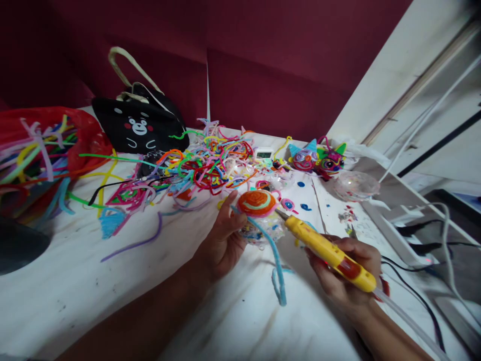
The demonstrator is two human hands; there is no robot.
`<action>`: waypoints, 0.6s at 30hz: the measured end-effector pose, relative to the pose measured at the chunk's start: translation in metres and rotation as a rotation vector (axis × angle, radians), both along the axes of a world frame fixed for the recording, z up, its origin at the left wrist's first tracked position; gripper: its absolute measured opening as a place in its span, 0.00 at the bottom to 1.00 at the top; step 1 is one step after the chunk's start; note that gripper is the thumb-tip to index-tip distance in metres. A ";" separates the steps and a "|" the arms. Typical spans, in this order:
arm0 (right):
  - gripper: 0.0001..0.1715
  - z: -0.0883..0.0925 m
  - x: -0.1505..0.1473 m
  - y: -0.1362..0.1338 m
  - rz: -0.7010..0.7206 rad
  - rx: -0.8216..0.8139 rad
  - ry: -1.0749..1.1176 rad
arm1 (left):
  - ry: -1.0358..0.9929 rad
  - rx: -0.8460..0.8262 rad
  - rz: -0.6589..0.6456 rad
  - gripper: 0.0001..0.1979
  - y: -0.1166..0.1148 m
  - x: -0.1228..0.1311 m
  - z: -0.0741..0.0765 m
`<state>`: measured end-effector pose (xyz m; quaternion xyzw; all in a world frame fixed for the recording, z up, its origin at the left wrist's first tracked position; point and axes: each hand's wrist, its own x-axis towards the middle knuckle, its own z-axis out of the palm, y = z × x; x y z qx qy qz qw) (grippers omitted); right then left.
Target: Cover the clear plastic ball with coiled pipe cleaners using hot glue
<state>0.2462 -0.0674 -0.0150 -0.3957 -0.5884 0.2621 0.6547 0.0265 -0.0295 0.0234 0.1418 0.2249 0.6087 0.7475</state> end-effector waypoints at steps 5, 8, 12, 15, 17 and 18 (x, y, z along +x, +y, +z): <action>0.22 0.009 -0.011 -0.003 -0.066 -0.068 0.134 | 0.001 -0.018 0.000 0.35 -0.001 0.000 0.002; 0.21 0.008 -0.009 -0.004 -0.042 -0.064 0.111 | 0.004 -0.008 0.006 0.36 -0.002 0.000 0.002; 0.23 0.002 0.002 0.000 -0.008 0.029 -0.011 | 0.015 -0.020 0.008 0.36 -0.002 0.000 0.002; 0.24 -0.002 0.004 0.001 0.009 0.058 -0.024 | 0.015 -0.024 0.011 0.35 -0.001 0.000 0.002; 0.25 -0.003 0.003 0.001 0.018 0.085 -0.007 | 0.013 -0.021 0.016 0.35 -0.001 0.000 0.002; 0.25 -0.003 0.002 0.000 0.018 0.095 -0.003 | 0.011 -0.017 0.014 0.36 -0.001 0.000 0.002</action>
